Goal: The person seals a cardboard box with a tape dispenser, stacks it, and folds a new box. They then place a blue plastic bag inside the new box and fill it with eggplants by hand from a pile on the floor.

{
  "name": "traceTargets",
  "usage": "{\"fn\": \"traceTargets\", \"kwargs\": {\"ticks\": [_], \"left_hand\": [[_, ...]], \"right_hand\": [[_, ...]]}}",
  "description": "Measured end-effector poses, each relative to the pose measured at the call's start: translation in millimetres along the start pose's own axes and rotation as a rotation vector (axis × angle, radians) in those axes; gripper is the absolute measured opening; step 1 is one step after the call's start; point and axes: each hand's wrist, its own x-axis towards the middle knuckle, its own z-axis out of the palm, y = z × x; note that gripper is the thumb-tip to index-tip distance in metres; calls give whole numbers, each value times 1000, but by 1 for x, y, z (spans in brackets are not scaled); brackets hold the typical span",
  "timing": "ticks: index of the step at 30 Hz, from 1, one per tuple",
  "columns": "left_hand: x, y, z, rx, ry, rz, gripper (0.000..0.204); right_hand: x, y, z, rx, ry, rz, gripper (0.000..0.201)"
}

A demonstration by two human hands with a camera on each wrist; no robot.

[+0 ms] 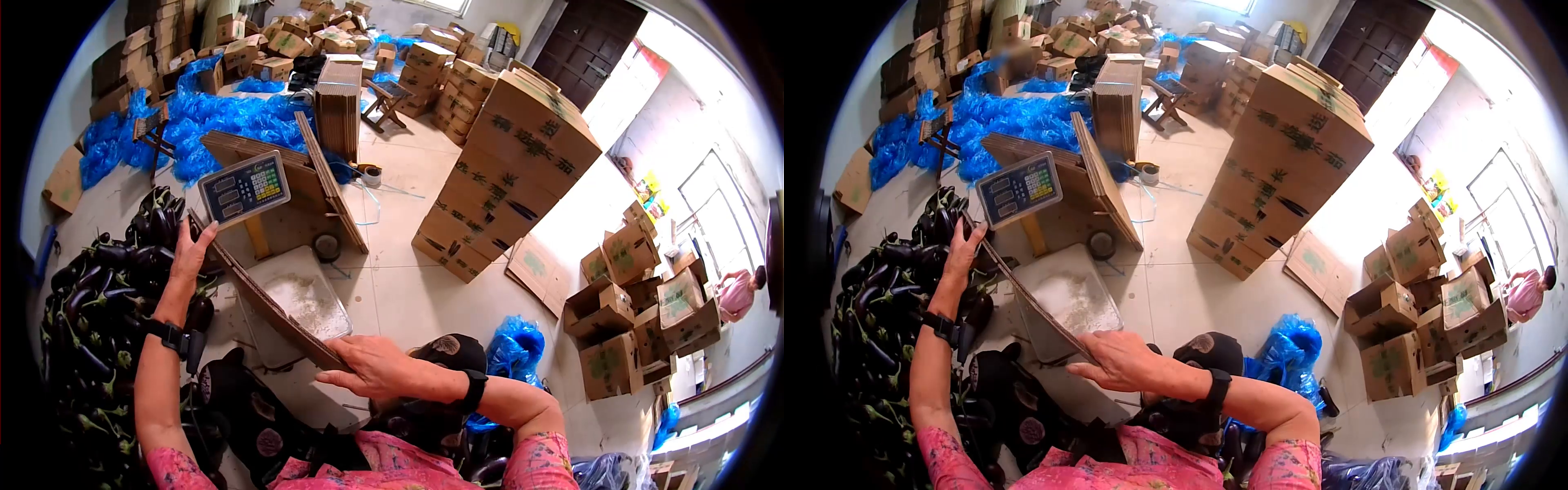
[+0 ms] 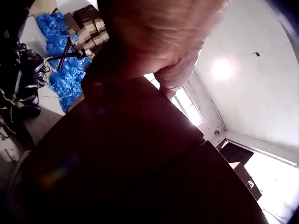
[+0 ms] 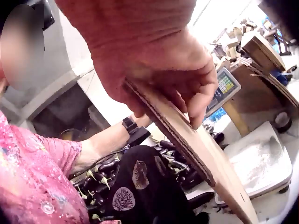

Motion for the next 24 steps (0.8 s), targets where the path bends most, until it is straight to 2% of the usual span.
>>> {"fn": "traceTargets", "kwargs": {"ticks": [2, 4, 5, 8, 9, 12, 13, 14, 16, 18, 19, 21, 22, 24], "left_hand": [[8, -3, 6, 23, 20, 55, 104], [12, 0, 8, -98, -79, 40, 109], [15, -4, 7, -105, -68, 48, 110], [11, -10, 2, -210, -73, 28, 104], [7, -7, -1, -262, -76, 13, 102], [-14, 18, -8, -271, -113, -43, 90], [-21, 29, -7, -256, -85, -39, 83], [-16, 23, -7, -189, 8, 18, 75], [12, -16, -25, -100, -27, 71, 66], [11, -18, -49, -56, -116, 187, 60], [0, -1, -55, 15, -99, 177, 61], [-32, 37, -59, 194, -132, 193, 62], [-44, 48, -59, 298, -184, 225, 63], [-66, 51, -49, 459, -237, 194, 63]], "right_hand": [[7, -2, 1, 152, 111, -29, 62], [28, 5, 8, 336, 138, -22, 67], [39, 10, 9, 427, 155, -23, 69], [56, 26, 5, 581, -23, -44, 65], [54, 26, -8, 670, -141, 58, 63], [48, 36, -16, 865, -186, 193, 59], [47, 24, -33, 670, -185, 215, 55], [51, 26, -36, 476, -131, 222, 50], [65, 33, -27, 104, -38, 207, 41], [72, 70, -29, -286, 49, 49, 32], [77, 88, -39, -483, 114, -48, 29], [74, 77, -64, 231, 288, 308, 27], [78, 71, -66, 368, 401, 326, 26], [98, 70, -49, 6, 425, 383, 27]]}}
